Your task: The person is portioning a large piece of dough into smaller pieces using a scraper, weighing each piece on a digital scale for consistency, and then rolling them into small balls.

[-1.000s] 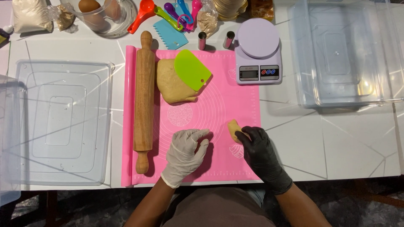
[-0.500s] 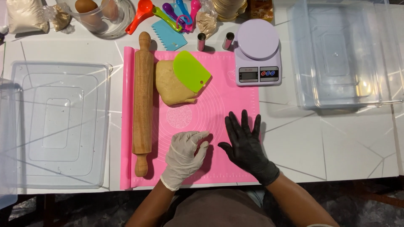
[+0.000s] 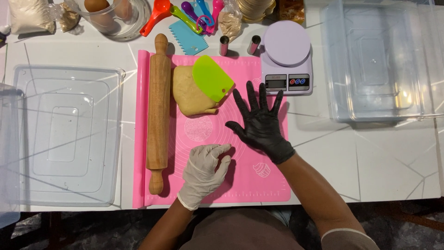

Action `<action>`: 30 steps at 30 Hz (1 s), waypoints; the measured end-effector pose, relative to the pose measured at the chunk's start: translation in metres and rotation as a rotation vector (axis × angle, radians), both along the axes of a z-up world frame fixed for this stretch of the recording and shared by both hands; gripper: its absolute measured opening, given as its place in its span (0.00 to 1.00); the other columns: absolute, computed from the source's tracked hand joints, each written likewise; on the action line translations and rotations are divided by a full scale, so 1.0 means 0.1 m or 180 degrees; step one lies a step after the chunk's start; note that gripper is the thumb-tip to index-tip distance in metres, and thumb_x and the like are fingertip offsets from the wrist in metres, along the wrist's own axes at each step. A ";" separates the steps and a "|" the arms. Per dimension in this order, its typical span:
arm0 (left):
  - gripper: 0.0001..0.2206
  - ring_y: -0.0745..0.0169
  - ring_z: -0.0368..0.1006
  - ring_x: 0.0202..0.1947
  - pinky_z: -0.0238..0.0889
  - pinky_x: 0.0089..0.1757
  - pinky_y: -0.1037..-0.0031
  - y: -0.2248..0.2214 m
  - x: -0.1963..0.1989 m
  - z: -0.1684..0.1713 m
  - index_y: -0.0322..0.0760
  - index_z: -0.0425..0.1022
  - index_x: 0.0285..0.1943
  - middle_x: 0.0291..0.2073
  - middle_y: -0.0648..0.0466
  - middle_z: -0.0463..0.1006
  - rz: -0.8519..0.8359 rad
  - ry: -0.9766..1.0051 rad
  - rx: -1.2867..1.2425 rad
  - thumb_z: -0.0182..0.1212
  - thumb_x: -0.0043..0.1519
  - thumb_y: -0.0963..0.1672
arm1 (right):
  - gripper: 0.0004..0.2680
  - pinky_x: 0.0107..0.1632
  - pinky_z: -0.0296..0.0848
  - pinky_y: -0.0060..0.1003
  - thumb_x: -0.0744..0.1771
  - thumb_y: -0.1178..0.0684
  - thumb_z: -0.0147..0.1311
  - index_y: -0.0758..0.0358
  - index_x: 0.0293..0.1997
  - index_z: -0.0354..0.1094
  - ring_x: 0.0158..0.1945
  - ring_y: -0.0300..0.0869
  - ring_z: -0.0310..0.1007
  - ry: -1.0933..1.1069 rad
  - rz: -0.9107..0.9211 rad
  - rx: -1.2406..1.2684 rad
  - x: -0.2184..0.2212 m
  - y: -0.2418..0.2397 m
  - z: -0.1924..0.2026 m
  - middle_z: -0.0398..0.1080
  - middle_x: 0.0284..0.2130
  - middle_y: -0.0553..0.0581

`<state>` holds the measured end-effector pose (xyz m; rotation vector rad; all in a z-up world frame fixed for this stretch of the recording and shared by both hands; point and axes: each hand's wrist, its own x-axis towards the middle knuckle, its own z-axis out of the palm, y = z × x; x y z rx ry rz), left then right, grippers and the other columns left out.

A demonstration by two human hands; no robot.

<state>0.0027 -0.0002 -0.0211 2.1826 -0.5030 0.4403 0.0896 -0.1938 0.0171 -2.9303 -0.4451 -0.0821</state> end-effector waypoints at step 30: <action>0.12 0.52 0.78 0.32 0.70 0.37 0.64 0.02 -0.02 0.08 0.44 0.81 0.51 0.31 0.55 0.79 -0.0080 -0.0166 -0.0026 0.66 0.58 0.44 | 0.18 0.50 0.74 0.44 0.62 0.55 0.55 0.53 0.59 0.70 0.53 0.50 0.74 -0.0316 0.0489 0.0884 -1.29 -0.66 -0.13 0.73 0.54 0.56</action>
